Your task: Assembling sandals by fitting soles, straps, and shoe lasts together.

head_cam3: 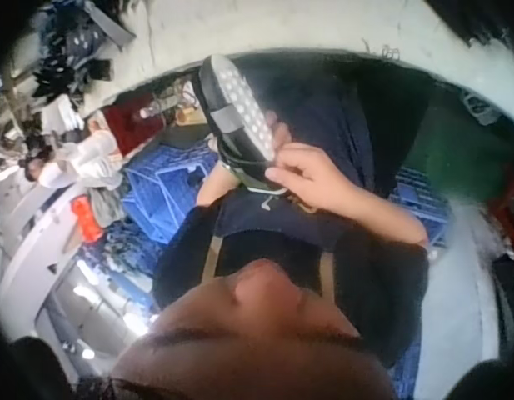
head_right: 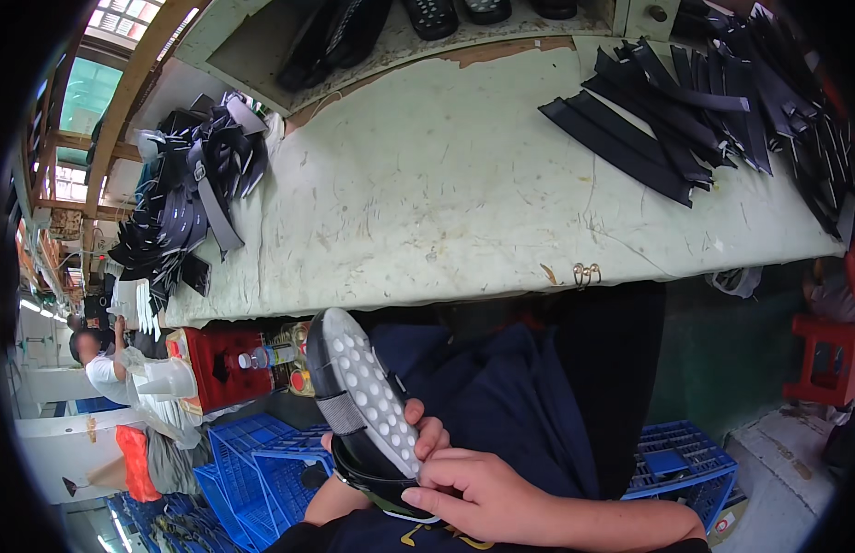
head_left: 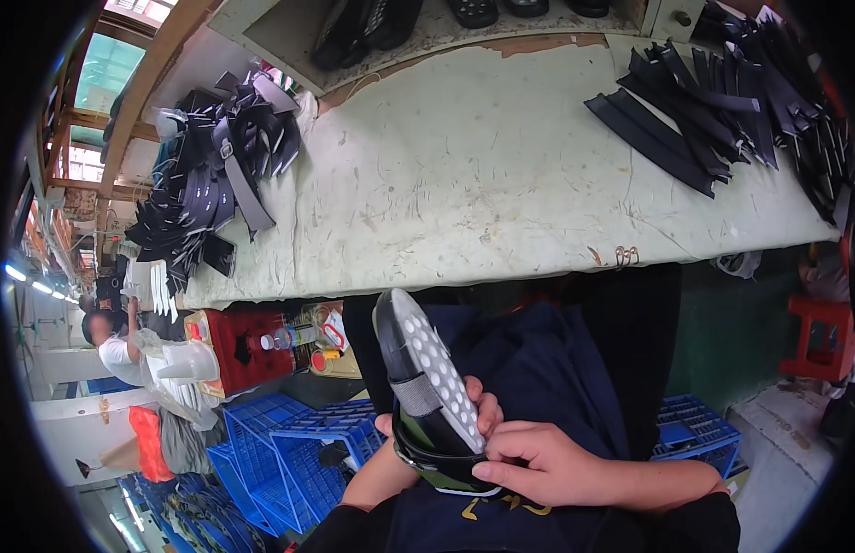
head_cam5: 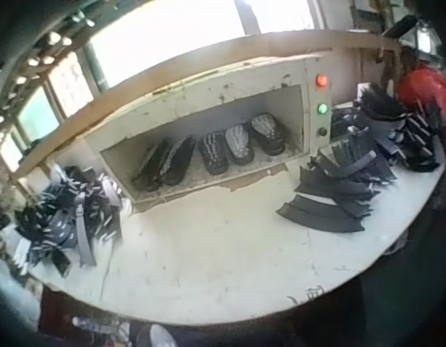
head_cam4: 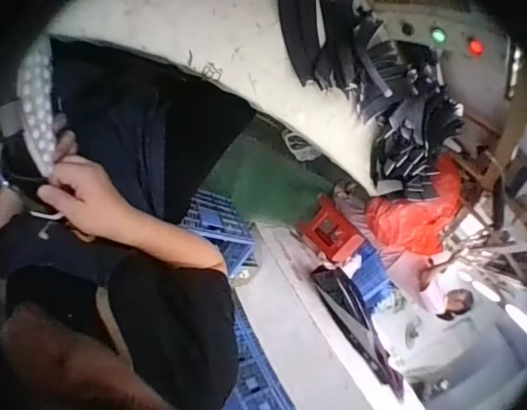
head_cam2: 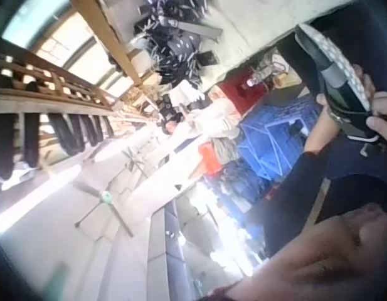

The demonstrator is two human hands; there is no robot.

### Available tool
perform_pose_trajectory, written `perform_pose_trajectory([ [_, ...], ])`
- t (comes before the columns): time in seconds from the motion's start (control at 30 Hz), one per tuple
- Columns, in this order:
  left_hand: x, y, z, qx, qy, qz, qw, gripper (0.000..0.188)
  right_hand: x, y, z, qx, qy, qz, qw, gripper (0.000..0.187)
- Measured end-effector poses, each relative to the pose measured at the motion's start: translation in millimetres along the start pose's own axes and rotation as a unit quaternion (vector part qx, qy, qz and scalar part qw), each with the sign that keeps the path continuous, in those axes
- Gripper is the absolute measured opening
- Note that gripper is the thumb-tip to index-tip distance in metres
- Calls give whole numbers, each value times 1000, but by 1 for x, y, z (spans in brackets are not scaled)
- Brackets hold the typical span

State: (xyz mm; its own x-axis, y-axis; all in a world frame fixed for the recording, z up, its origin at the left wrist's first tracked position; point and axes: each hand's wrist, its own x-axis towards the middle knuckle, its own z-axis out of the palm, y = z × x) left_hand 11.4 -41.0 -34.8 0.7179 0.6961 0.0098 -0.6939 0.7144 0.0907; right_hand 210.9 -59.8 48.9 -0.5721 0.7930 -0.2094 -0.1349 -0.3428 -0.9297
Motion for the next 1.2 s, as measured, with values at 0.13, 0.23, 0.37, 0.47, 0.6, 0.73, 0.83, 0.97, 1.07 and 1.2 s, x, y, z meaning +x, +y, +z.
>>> perform_pose_trajectory([
  [0.13, 0, 1, 2, 25, 4, 16, 1000, 122, -1, 1, 3, -15, 7, -56, 998, 27],
  [0.23, -2, -4, -5, 15, 6, 33, 999, 122, 0, 1, 4, -28, 11, -60, 998, 26],
  [0.37, -2, -2, -2, 30, 6, 39, 999, 122, 1, -4, 2, -46, 1, -44, 998, 26],
  [0.47, -1, -1, 0, 32, 12, 32, 999, 121, 0, -8, 0, -70, -12, -36, 997, 26],
  [0.6, 1, 4, 5, 33, 25, 8, 999, 118, 1, -8, -1, -81, -12, -39, 996, 27],
  [0.73, -2, 1, -5, 24, 15, 3, 1000, 115, 2, -4, -4, -16, -27, -6, 999, 25],
  [0.83, -2, 1, -5, 25, 3, 6, 1000, 113, 2, -7, -5, -12, -36, 10, 999, 26],
  [0.97, 1, 2, -5, 45, -22, 4, 999, 110, 1, -4, -8, 3, -58, 39, 998, 25],
  [1.07, -1, 3, -5, 61, -52, -5, 997, 106, 4, 9, -16, 53, -103, 82, 990, 26],
  [1.2, -15, 14, 13, 200, 104, -81, 971, 100, 13, 19, -27, 157, -180, 177, 955, 25],
])
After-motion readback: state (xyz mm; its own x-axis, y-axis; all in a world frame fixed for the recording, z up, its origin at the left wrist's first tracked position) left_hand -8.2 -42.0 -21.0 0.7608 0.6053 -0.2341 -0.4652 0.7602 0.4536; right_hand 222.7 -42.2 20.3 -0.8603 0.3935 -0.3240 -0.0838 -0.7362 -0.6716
